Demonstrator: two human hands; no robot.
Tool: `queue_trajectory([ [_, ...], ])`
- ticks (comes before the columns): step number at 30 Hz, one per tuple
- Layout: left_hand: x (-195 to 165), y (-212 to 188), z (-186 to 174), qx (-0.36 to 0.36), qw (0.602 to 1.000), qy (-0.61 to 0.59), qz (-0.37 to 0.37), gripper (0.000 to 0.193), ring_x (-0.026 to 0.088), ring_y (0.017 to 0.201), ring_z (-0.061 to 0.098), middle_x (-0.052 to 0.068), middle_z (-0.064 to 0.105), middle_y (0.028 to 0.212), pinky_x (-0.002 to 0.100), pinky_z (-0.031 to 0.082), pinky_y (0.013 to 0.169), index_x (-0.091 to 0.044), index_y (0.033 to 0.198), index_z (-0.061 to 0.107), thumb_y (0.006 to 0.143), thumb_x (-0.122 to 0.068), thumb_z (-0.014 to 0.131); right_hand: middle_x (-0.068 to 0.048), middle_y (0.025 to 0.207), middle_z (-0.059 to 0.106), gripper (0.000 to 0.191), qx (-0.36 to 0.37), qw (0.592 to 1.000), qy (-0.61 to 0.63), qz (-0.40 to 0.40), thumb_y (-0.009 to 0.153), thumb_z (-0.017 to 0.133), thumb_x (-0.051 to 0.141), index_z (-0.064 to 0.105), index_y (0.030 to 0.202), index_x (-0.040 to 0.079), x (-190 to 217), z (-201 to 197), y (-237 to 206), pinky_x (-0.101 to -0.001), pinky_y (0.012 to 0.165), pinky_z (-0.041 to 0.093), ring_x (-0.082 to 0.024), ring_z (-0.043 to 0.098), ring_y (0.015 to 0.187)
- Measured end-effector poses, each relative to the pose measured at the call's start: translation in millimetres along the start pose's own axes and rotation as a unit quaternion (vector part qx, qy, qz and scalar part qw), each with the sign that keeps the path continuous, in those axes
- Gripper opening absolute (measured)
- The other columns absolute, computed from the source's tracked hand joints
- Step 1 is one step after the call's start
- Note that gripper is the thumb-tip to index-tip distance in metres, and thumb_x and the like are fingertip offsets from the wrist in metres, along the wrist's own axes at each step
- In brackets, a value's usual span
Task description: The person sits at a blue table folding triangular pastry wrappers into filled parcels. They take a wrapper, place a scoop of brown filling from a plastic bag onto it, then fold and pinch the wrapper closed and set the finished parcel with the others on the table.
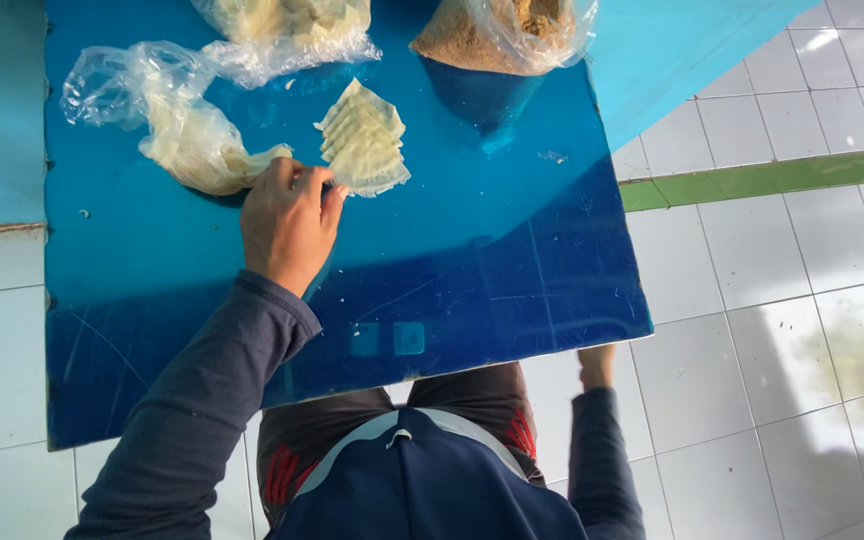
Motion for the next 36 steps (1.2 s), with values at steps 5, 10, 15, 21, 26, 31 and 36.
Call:
queue_trajectory([
  [5,-1,-3,1,-0.004,1.0,-0.018,0.003,0.015,0.028,0.091,0.062,0.008,0.059,0.099,0.042,0.052,0.075,-0.011,0.103,0.069,0.101,-0.022,0.078,-0.01,0.126,0.064,0.036,0.015,0.989,0.147,0.008,0.103,0.062,0.018,0.058,0.134,0.001,33,40,11,-0.0359,0.092,0.051,-0.02,0.061,0.11],
  [10,-2,-1,-2,-0.027,0.999,-0.025,0.004,0.016,0.03,0.091,0.062,0.009,0.059,0.098,0.043,0.052,0.075,-0.009,0.103,0.067,0.098,-0.021,0.078,-0.007,0.112,0.067,0.023,-0.187,0.978,-0.006,-0.087,0.108,0.06,0.017,0.064,0.124,0.001,54,-7,36,-0.0315,0.084,0.051,-0.016,0.063,0.098],
  [15,-1,3,2,-0.016,0.999,-0.043,0.007,0.015,0.029,0.089,0.061,0.009,0.058,0.095,0.043,0.051,0.074,-0.01,0.099,0.063,0.1,-0.018,0.074,-0.005,0.11,0.063,0.021,-0.253,0.9,0.114,-0.337,0.119,0.053,0.017,0.064,0.129,0.002,100,-95,33,-0.0313,0.089,0.048,-0.015,0.059,0.099],
  [21,2,4,8,-0.017,0.999,-0.037,0.015,0.015,0.029,0.086,0.06,0.009,0.057,0.094,0.042,0.051,0.072,-0.008,0.1,0.057,0.104,-0.018,0.068,-0.009,0.116,0.06,0.016,-0.039,0.884,-0.015,-0.466,0.123,0.05,0.015,0.056,0.126,0.001,209,-33,-18,-0.0287,0.098,0.046,-0.015,0.057,0.107],
  [26,2,8,11,-0.012,0.999,-0.044,0.006,0.014,0.029,0.082,0.058,0.01,0.056,0.093,0.043,0.05,0.07,-0.008,0.101,0.057,0.107,-0.017,0.066,-0.016,0.118,0.07,0.036,0.268,0.759,-0.238,-0.544,0.093,0.079,0.021,0.069,0.124,0.006,248,142,-53,-0.0445,0.092,0.052,-0.036,0.064,0.111],
  [31,1,9,7,-0.017,0.998,-0.063,-0.008,0.011,0.031,0.085,0.06,0.011,0.059,0.096,0.044,0.051,0.071,-0.007,0.104,0.059,0.105,-0.017,0.063,-0.013,0.106,0.069,0.047,0.254,0.692,-0.259,-0.624,0.082,0.082,0.019,0.065,0.124,0.006,243,244,-60,-0.0463,0.087,0.052,-0.035,0.065,0.101],
  [36,7,10,9,-0.015,0.994,-0.107,-0.02,0.01,0.03,0.092,0.063,0.01,0.064,0.103,0.044,0.054,0.078,-0.007,0.112,0.061,0.107,-0.015,0.062,-0.013,0.1,0.071,0.023,0.264,0.769,-0.189,-0.551,0.097,0.074,0.014,0.068,0.118,0.005,231,269,-25,-0.0397,0.084,0.055,-0.032,0.071,0.093],
])
Point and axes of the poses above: each hand's wrist, its own y-axis towards the middle knuckle, its own z-axis out of the palm, x = y × z, the point moved 4 cm from there along y, towards the middle knuckle
